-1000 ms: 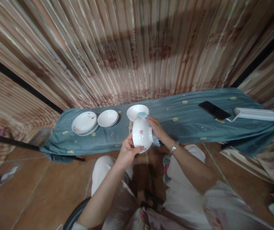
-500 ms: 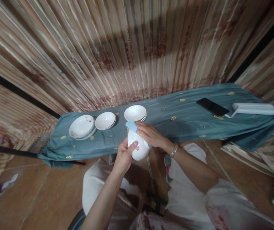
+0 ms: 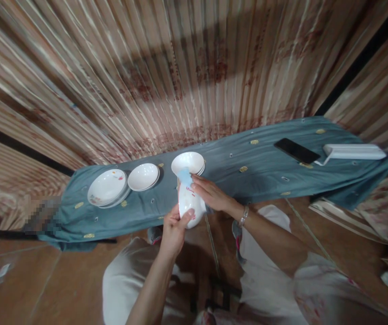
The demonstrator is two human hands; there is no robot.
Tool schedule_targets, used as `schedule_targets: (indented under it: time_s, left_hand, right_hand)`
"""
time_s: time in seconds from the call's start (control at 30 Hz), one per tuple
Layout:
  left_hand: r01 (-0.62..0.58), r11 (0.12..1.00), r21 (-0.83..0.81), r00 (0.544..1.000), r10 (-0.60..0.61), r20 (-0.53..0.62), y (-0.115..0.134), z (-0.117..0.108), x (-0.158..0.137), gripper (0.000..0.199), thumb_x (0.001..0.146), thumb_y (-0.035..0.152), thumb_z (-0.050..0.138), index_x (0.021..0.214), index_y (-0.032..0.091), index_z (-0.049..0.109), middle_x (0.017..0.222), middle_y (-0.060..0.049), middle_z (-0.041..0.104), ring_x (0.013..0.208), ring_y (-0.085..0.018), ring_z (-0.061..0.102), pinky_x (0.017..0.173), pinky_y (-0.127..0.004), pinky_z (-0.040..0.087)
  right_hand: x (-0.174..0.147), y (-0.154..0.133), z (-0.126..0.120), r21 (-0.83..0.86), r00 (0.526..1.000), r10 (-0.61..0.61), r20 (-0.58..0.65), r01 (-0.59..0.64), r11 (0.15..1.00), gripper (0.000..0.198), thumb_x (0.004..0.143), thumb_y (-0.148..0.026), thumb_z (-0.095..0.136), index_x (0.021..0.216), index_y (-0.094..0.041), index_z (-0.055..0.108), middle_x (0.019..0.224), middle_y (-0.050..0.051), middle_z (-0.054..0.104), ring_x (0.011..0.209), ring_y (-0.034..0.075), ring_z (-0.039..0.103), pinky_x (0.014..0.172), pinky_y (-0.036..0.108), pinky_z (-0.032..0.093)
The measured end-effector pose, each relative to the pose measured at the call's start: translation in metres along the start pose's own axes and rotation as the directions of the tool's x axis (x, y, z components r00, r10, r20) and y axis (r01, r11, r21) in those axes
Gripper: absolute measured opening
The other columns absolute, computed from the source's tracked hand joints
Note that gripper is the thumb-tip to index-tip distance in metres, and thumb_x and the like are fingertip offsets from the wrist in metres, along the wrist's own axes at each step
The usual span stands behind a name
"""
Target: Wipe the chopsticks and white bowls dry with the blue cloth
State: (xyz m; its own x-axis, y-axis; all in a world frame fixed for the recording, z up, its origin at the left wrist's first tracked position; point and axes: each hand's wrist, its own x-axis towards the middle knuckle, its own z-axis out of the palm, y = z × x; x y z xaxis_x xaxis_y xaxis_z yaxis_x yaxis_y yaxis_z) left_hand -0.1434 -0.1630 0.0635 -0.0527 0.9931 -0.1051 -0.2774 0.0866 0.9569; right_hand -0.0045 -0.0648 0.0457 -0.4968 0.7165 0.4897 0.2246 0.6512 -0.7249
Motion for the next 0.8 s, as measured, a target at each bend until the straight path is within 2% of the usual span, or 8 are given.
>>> schedule_targets:
  time_s: [0.17,0.27,0.37,0.47,0.57,0.63,0.7,0.8]
  left_hand:
    - [-0.015,1.0,0.008,1.0,0.015,-0.005,-0.002,-0.008,0.014,0.03,0.065,0.034,0.08,0.087,0.015,0.072,0.078,-0.003,0.071,0.065,-0.013,0.057,0.066,-0.025,0.045]
    - [-0.032,0.999,0.039,0.999,0.032,0.004,-0.002,-0.012,0.023,0.028,0.065,0.035,0.08,0.081,0.014,0.071,0.074,-0.002,0.069,0.064,-0.012,0.055,0.065,-0.023,0.044]
    - [-0.021,0.998,0.067,0.999,0.019,0.029,-0.003,-0.012,0.029,0.031,0.068,0.036,0.078,0.089,0.014,0.072,0.08,-0.004,0.071,0.07,-0.015,0.059,0.069,-0.026,0.046]
    - [-0.022,0.997,0.077,0.999,0.019,0.049,-0.005,-0.012,0.027,0.035,0.07,0.035,0.076,0.099,0.015,0.073,0.088,-0.006,0.073,0.079,-0.019,0.062,0.077,-0.029,0.048]
    - [-0.023,0.997,0.077,0.998,0.019,0.06,-0.007,-0.014,0.021,0.034,0.071,0.031,0.075,0.102,0.016,0.073,0.092,-0.006,0.073,0.084,-0.021,0.063,0.081,-0.03,0.047]
    - [-0.014,0.997,0.069,0.997,0.009,0.076,-0.008,-0.018,0.016,0.03,0.072,0.029,0.074,0.1,0.016,0.074,0.091,-0.006,0.074,0.085,-0.021,0.063,0.081,-0.031,0.047]
    - [-0.014,0.998,0.064,0.996,0.009,0.088,-0.008,-0.022,0.012,0.026,0.073,0.028,0.074,0.096,0.016,0.074,0.088,-0.006,0.073,0.084,-0.021,0.063,0.079,-0.03,0.047]
    - [-0.032,0.997,0.069,0.995,0.025,0.098,-0.008,-0.026,0.011,0.023,0.074,0.028,0.073,0.094,0.016,0.074,0.086,-0.004,0.073,0.082,-0.02,0.062,0.077,-0.028,0.046]
  right_hand:
    - [-0.002,-0.021,0.001,-0.154,0.985,-0.165,0.046,0.17,0.973,0.034,0.096,-0.026,0.035,0.119,-0.015,0.058,0.145,0.013,0.046,0.141,0.02,0.034,0.118,0.045,0.03]
    - [-0.003,-0.029,0.0,-0.217,0.975,-0.203,0.086,0.217,0.952,0.036,0.094,-0.023,0.038,0.125,-0.014,0.054,0.151,0.015,0.037,0.145,0.023,0.025,0.117,0.05,0.028]
    - [0.0,-0.021,-0.001,-0.173,0.987,-0.155,0.038,0.159,0.972,0.04,0.096,-0.026,0.037,0.132,-0.016,0.05,0.15,0.014,0.04,0.143,0.021,0.029,0.117,0.047,0.029]
    - [0.004,-0.006,-0.001,-0.01,0.998,-0.012,-0.066,0.011,1.0,0.042,0.098,-0.035,0.035,0.133,-0.018,0.052,0.147,0.01,0.046,0.139,0.019,0.037,0.117,0.042,0.03]
    - [0.006,0.006,0.002,0.217,0.98,0.177,-0.093,-0.153,0.964,0.045,0.097,-0.043,0.036,0.132,-0.021,0.054,0.142,0.007,0.052,0.133,0.021,0.046,0.114,0.043,0.034]
    - [0.005,0.008,0.005,0.316,0.967,0.244,-0.072,-0.21,0.925,0.045,0.096,-0.043,0.037,0.133,-0.023,0.054,0.138,0.005,0.056,0.129,0.021,0.051,0.112,0.044,0.038]
    - [0.004,0.005,0.006,0.317,0.967,0.246,-0.069,-0.212,0.925,0.043,0.096,-0.041,0.036,0.133,-0.025,0.053,0.137,0.004,0.057,0.128,0.021,0.052,0.112,0.045,0.038]
    - [0.0,-0.008,0.005,0.153,0.987,0.137,-0.08,-0.124,0.98,0.042,0.098,-0.037,0.034,0.13,-0.021,0.055,0.14,0.008,0.053,0.135,0.021,0.044,0.116,0.046,0.031]
